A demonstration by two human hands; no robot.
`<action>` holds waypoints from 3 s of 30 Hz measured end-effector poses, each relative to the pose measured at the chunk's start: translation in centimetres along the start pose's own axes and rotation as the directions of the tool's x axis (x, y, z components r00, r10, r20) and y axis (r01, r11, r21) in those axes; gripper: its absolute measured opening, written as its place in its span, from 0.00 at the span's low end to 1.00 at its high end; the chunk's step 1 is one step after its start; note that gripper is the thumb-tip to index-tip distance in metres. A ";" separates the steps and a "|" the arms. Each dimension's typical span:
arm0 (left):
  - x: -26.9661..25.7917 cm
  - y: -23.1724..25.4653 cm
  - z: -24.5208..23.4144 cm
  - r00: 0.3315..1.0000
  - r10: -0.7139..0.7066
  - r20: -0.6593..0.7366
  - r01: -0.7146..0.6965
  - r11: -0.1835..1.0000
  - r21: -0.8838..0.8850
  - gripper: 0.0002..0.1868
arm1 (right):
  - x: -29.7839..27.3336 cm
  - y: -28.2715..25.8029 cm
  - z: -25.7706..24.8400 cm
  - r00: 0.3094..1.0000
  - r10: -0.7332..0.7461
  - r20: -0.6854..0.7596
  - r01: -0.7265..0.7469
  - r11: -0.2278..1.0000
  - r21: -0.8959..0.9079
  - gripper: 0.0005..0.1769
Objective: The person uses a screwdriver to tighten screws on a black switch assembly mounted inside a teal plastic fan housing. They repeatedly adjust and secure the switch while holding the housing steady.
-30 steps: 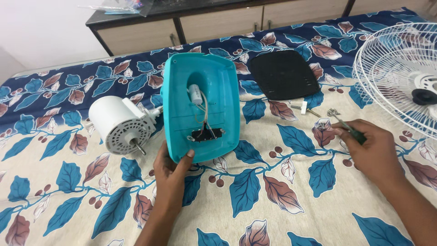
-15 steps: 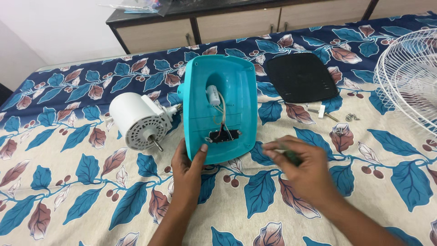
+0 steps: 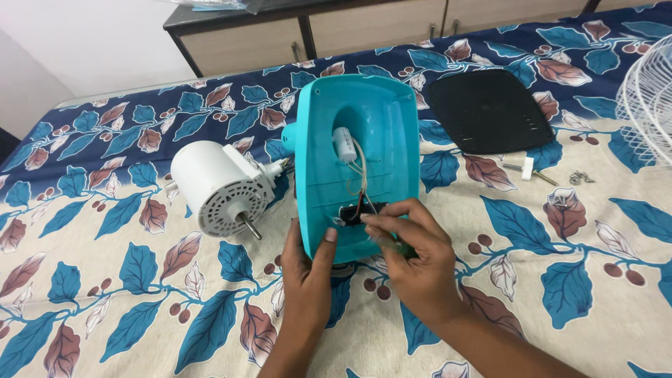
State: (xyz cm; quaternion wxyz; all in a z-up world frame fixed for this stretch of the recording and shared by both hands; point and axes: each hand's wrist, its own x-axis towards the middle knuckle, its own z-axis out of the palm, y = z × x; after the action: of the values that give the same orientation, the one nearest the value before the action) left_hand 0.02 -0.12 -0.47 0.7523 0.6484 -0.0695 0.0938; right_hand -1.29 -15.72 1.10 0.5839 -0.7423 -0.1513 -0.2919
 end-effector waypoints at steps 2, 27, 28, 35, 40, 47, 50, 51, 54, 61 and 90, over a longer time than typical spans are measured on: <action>-0.1 0.1 0.2 1.000 -0.018 0.016 0.018 1.000 -0.022 0.25 | -0.2 -0.1 0.0 0.999 0.048 0.015 -0.048 0.999 0.019 0.14; -1.1 1.9 0.8 0.991 -0.019 0.131 -0.011 0.973 0.229 0.25 | -0.3 0.2 0.3 1.000 0.025 0.013 -0.024 0.999 -0.028 0.10; -1.1 1.9 0.8 0.991 -0.033 0.131 0.000 0.971 0.240 0.25 | -0.2 0.2 0.3 1.000 0.016 0.010 -0.016 0.999 -0.032 0.11; -1.1 2.1 0.7 0.988 -0.048 0.145 0.008 0.964 0.264 0.26 | -0.3 0.0 0.3 1.000 -0.015 0.025 0.017 0.997 -0.069 0.14; -1.3 2.3 0.7 0.986 -0.076 0.147 0.038 0.969 0.243 0.27 | -0.4 -0.3 0.5 0.999 -0.047 0.013 0.049 0.989 -0.137 0.14; -1.4 2.3 0.7 0.986 -0.034 0.161 -0.011 0.962 0.273 0.28 | -0.3 -0.6 0.5 0.998 -0.059 0.007 0.059 0.977 -0.207 0.15; -1.4 2.2 0.7 0.985 -0.013 0.170 -0.035 0.960 0.277 0.28 | -0.3 -0.6 0.4 0.998 -0.065 0.001 0.064 0.975 -0.215 0.16; -1.4 2.2 0.6 0.985 -0.007 0.173 -0.041 0.960 0.277 0.28 | -0.3 -0.6 0.5 0.998 -0.064 -0.003 0.062 0.974 -0.216 0.16; -1.4 2.2 0.6 0.985 0.023 0.172 -0.073 0.953 0.293 0.27 | -0.3 -0.5 0.3 0.998 -0.065 0.012 0.066 0.985 -0.162 0.18; -1.5 2.1 0.7 0.985 -0.024 0.170 -0.027 0.957 0.290 0.27 | -0.4 -0.3 0.2 0.999 -0.034 0.012 0.036 0.983 -0.178 0.17; -1.4 2.4 0.8 0.983 -0.004 0.185 -0.050 0.958 0.283 0.29 | -0.3 -0.3 0.4 1.000 0.012 -0.001 -0.012 0.994 -0.107 0.18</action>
State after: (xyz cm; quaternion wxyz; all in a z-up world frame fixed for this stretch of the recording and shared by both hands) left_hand -1.90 -0.67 1.60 0.6398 0.7554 -0.1318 0.0516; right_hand -1.59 -15.25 1.05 0.5450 -0.7733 -0.1307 -0.2964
